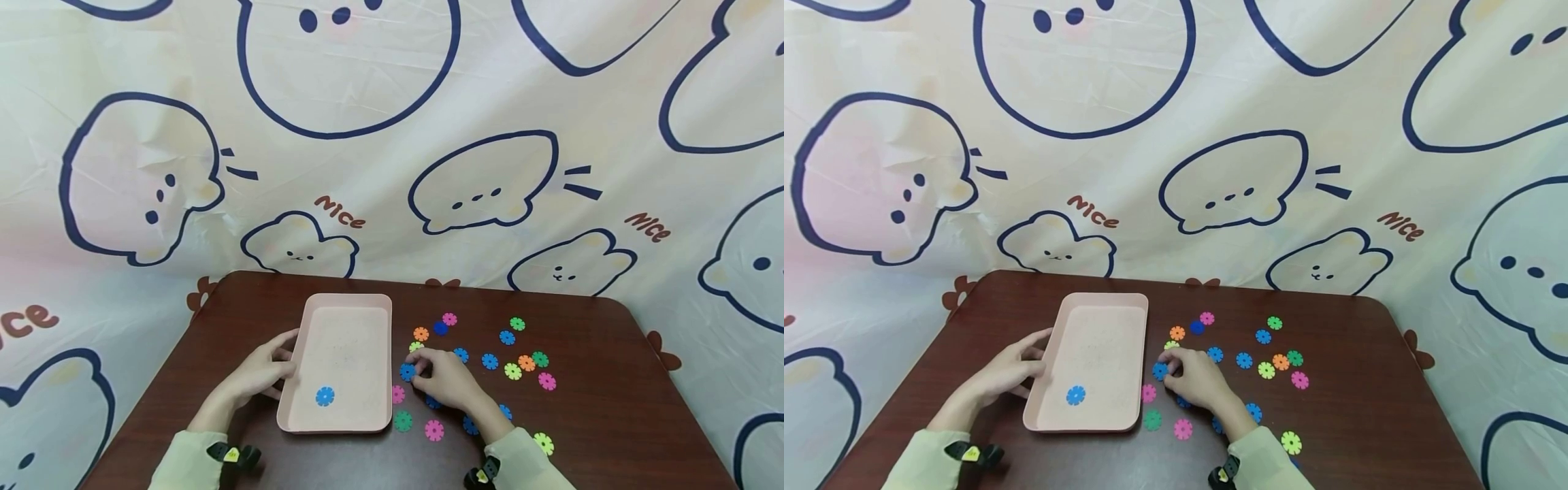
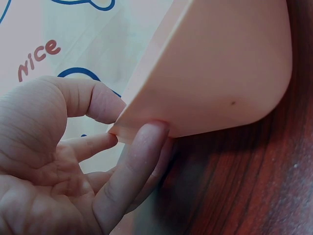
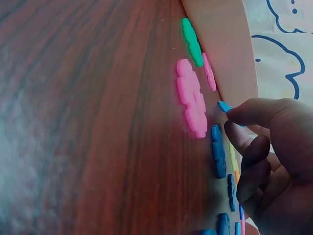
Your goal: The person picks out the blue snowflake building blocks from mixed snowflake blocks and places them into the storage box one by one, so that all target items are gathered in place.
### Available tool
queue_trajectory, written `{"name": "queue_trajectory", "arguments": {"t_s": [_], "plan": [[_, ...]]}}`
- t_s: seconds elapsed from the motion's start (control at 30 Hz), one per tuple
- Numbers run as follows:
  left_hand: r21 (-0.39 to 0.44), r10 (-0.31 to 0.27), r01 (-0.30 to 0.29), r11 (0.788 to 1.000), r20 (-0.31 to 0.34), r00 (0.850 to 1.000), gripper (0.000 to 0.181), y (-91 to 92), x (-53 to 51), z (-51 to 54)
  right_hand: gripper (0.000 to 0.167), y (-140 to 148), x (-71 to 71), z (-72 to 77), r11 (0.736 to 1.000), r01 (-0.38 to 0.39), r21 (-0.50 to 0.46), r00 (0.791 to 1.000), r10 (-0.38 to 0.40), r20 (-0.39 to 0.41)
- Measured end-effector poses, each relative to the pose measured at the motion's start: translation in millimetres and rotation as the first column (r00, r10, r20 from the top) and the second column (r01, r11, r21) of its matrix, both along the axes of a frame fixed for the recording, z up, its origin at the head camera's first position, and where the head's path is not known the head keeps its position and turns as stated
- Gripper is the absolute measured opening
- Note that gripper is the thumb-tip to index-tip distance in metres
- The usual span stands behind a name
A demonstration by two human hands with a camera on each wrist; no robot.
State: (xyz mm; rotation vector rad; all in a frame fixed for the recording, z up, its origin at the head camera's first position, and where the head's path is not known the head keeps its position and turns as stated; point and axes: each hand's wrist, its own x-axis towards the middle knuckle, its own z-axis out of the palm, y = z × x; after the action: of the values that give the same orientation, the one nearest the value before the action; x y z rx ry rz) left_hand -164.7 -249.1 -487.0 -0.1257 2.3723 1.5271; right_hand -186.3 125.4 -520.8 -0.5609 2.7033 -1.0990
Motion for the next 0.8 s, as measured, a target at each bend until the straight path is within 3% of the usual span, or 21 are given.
{"name": "queue_trajectory", "arguments": {"t_s": [0.27,0.8], "plan": [[-0.001,-0.002,0.002,1.000,0.002,1.000,0.078,-0.2,-0.5,0.0,0.027,0.0,2.9,5.1,0.997,-0.009,-0.082,1.000,0.011,0.022],[0.006,-0.002,0.002,1.000,0.001,1.000,0.078,-1.1,0.0,-0.2,0.027,-4.9,3.4,17.1,0.989,0.037,-0.140,0.999,-0.033,0.034]]}}
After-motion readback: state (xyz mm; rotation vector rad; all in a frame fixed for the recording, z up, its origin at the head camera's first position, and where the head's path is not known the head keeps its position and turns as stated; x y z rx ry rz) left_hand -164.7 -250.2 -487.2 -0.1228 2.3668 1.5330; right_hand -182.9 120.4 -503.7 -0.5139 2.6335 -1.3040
